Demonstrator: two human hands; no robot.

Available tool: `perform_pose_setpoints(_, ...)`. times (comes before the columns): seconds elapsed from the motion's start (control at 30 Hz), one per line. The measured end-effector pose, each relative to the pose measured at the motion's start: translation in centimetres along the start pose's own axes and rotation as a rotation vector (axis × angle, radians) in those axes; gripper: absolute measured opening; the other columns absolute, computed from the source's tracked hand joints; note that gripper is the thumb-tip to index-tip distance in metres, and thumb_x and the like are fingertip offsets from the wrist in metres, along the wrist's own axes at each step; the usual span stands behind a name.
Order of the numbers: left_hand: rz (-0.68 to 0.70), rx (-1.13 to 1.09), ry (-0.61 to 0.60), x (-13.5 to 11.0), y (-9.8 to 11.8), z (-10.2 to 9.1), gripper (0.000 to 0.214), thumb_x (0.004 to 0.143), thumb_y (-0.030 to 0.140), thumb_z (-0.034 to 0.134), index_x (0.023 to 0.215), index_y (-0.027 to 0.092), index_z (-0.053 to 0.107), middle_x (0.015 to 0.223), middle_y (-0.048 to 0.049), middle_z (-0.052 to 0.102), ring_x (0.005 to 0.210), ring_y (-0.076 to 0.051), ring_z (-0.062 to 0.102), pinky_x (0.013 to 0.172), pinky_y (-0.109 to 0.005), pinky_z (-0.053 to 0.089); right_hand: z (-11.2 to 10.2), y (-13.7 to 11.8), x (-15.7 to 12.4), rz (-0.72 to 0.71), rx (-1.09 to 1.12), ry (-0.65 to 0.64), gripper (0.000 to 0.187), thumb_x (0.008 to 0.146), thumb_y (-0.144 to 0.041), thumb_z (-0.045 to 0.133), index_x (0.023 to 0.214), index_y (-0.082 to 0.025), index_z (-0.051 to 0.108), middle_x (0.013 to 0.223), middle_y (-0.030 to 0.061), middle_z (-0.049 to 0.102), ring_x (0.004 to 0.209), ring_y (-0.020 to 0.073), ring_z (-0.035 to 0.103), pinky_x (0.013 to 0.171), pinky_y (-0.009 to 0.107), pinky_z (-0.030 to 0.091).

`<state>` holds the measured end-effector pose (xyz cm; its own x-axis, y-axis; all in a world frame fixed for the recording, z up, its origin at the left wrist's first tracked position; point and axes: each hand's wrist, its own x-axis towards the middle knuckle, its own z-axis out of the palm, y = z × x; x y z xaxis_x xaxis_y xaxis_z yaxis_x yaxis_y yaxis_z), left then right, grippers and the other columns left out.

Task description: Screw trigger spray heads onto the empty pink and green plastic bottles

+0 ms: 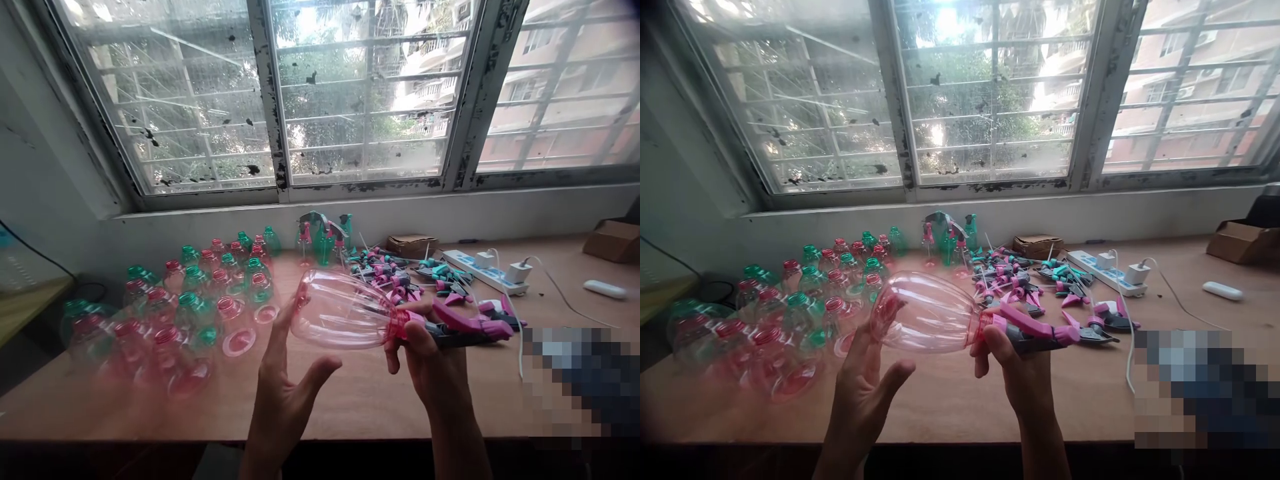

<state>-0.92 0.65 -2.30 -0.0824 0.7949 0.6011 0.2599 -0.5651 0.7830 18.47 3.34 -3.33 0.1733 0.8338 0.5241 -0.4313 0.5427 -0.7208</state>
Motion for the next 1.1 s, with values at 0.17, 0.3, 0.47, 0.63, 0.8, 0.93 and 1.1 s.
perform_pose_setpoints(0.17,-0.044,-0.032,0.051,0.1,0.2,0.4,0.058,0.093,0.04,0.072,0.147,0.035,0.052,0.158,-0.0054,0.052,0.151,-0.032,0.041,0.126,-0.051,0.033,0.0,0.0,-0.2,0.006,0.001,-0.049,0.018,0.092,-0.038,0.076,0.091,-0.022,0.069,0.06,-0.0038,0.072,0.038,0.013,0.058,0.043,0.027,0.046)
perform_pose_setpoints(0.3,0.073,0.064,0.015,0.2,-0.2,0.3,0.059,0.094,0.03,0.072,0.148,0.041,0.05,0.163,-0.0008,0.046,0.155,-0.028,0.033,0.128,-0.05,0.029,-0.2,0.7,0.2,-0.007,0.106,0.049,0.015,0.096,-0.039,0.072,0.098,-0.024,0.072,0.062,-0.004,0.069,0.045,0.0119,0.059,0.037,0.021,0.045)
perform_pose_setpoints(0.47,0.029,0.041,0.011,0.1,-0.1,0.3,0.061,0.09,0.041,0.076,0.146,0.033,0.054,0.156,-0.0075,0.054,0.151,-0.033,0.041,0.126,-0.052,0.033,-0.8,1.0,0.5,-0.07,0.027,0.013,0.015,0.094,-0.036,0.074,0.098,-0.023,0.07,0.059,-0.0039,0.068,0.04,0.0133,0.059,0.037,0.023,0.045)
perform_pose_setpoints(0.63,-0.01,-0.085,0.142,0.1,0.9,0.7,0.045,0.093,0.046,0.071,0.134,0.028,0.067,0.147,-0.009,0.063,0.145,-0.034,0.05,0.122,-0.055,0.038,-0.2,-0.1,-0.2,-0.087,-0.009,0.005,0.018,0.09,-0.036,0.079,0.091,-0.023,0.067,0.057,-0.0057,0.068,0.04,0.0125,0.057,0.042,0.025,0.047)
perform_pose_setpoints(0.8,0.228,-0.063,0.108,0.4,0.7,0.8,0.048,0.092,0.026,0.074,0.139,0.036,0.064,0.149,-0.0035,0.062,0.144,-0.03,0.052,0.12,-0.049,0.044,0.7,-0.3,-0.3,-0.016,0.124,0.072,0.019,0.094,-0.042,0.074,0.099,-0.024,0.069,0.056,-0.0072,0.068,0.041,0.0104,0.056,0.04,0.02,0.042)
perform_pose_setpoints(0.93,0.22,-0.045,0.108,0.3,0.0,0.3,0.05,0.093,0.025,0.073,0.141,0.033,0.062,0.15,-0.0064,0.061,0.145,-0.031,0.05,0.122,-0.05,0.041,0.4,-0.4,-0.3,-0.023,0.104,0.036,0.021,0.093,-0.042,0.076,0.096,-0.023,0.068,0.055,-0.007,0.069,0.04,0.0102,0.057,0.042,0.02,0.043)
perform_pose_setpoints(1.1,0.219,-0.111,0.143,0.2,0.2,0.3,0.047,0.086,0.042,0.079,0.128,0.024,0.067,0.145,-0.0112,0.064,0.143,-0.035,0.052,0.118,-0.053,0.044,-0.3,-0.6,-0.7,-0.021,0.016,-0.043,0.024,0.086,-0.038,0.084,0.096,-0.024,0.067,0.058,-0.0046,0.074,0.042,0.0152,0.062,0.044,0.025,0.049)
